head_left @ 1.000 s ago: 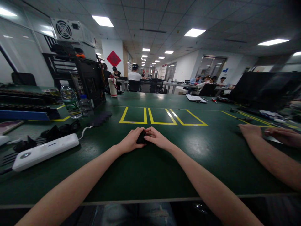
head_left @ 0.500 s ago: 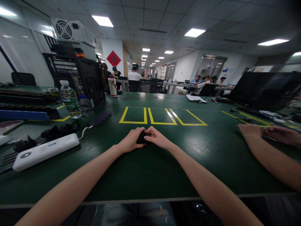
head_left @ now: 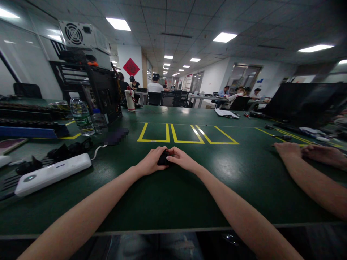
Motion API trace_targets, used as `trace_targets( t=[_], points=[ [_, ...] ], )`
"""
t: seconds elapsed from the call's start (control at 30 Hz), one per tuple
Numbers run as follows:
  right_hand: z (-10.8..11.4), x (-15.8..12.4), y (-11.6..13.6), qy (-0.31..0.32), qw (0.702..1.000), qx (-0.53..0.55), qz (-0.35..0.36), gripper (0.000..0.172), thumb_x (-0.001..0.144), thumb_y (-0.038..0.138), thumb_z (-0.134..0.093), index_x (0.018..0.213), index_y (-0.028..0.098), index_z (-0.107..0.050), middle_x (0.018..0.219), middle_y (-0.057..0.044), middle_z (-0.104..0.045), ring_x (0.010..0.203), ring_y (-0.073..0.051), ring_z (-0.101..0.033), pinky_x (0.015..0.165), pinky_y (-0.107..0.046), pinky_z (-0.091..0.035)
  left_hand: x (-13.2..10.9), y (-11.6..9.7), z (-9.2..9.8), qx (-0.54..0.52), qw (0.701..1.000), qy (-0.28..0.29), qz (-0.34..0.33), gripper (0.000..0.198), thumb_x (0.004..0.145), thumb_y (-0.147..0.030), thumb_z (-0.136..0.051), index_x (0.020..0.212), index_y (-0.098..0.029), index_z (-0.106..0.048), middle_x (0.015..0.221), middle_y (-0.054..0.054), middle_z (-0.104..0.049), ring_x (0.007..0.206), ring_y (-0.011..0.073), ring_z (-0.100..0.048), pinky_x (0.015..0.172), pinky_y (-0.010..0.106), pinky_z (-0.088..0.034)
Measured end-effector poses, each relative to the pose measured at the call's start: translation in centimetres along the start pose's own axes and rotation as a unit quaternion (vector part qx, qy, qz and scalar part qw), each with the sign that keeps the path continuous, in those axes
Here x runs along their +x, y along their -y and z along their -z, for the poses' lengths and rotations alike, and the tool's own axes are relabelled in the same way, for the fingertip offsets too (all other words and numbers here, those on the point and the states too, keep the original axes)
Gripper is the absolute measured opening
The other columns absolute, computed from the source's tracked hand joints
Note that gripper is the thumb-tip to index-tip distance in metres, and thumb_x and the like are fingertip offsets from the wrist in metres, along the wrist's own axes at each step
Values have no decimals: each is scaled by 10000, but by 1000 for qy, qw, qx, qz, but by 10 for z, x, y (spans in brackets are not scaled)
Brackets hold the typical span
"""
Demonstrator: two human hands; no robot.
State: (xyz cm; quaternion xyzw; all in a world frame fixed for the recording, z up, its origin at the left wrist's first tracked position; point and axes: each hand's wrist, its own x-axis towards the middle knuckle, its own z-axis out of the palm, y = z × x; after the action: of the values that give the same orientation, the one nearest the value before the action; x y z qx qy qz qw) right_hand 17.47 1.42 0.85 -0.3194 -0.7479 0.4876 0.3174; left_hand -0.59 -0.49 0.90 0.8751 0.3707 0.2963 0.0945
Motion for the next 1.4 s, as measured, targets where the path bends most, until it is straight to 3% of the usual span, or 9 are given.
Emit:
trace_targets(
  t=[0.17, 0.4, 0.67, 0.97, 1.17, 1.4],
  points=[
    [0, -2, 2, 30, 999, 26, 24, 352, 652, 261, -638, 924, 197, -426, 966, -17, -498, 954, -153, -504, 855, -371, -409, 0, 1, -1, 4, 1000, -3, -1, 574, 651, -265, -633, 1136, -200, -334, 1074, 77, -474, 958, 238, -476, 845, 402, -371],
    [-1, -5, 12, 10, 1000, 9, 23, 189, 757, 300, -517, 889, 190, -441, 932, -17, -499, 889, -149, -510, 812, -358, -424, 0, 0, 0, -4, 1000, 0, 6, 583, 647, -279, -639, 1141, -216, -337, 1087, 74, -466, 963, 238, -475, 848, 405, -370],
    [-1, -4, 10, 2, 1000, 9, -11, 291, 755, 286, -521, 1019, 190, -446, 1037, -44, -483, 1007, -168, -469, 895, -388, -379, 0, 4, -4, -14, 1000, -5, 14, 621, 633, -274, -651, 1162, -230, -329, 1103, 71, -463, 989, 246, -467, 854, 414, -364],
    [0, -5, 8, 44, 998, 33, 20, 336, 674, 241, -618, 942, 196, -421, 981, -23, -490, 974, -156, -490, 858, -363, -412, 0, -2, 1, -7, 1000, 2, 6, 558, 651, -255, -632, 1128, -213, -348, 1063, 69, -479, 956, 236, -477, 845, 403, -366],
    [-2, -6, 14, 16, 1000, 7, 19, 236, 745, 329, -527, 915, 195, -433, 933, -17, -497, 888, -145, -508, 827, -362, -409, 1, 1, -1, -5, 1000, -2, 10, 586, 640, -268, -643, 1139, -217, -340, 1071, 69, -473, 949, 238, -477, 839, 403, -367],
    [-1, -2, 5, 4, 1000, 9, -4, 311, 741, 316, -534, 1009, 193, -437, 1015, -44, -486, 973, -161, -483, 872, -373, -386, 0, 1, -1, -9, 1000, -3, 10, 603, 643, -278, -642, 1156, -225, -331, 1094, 68, -464, 962, 238, -470, 848, 406, -369]
  ],
)
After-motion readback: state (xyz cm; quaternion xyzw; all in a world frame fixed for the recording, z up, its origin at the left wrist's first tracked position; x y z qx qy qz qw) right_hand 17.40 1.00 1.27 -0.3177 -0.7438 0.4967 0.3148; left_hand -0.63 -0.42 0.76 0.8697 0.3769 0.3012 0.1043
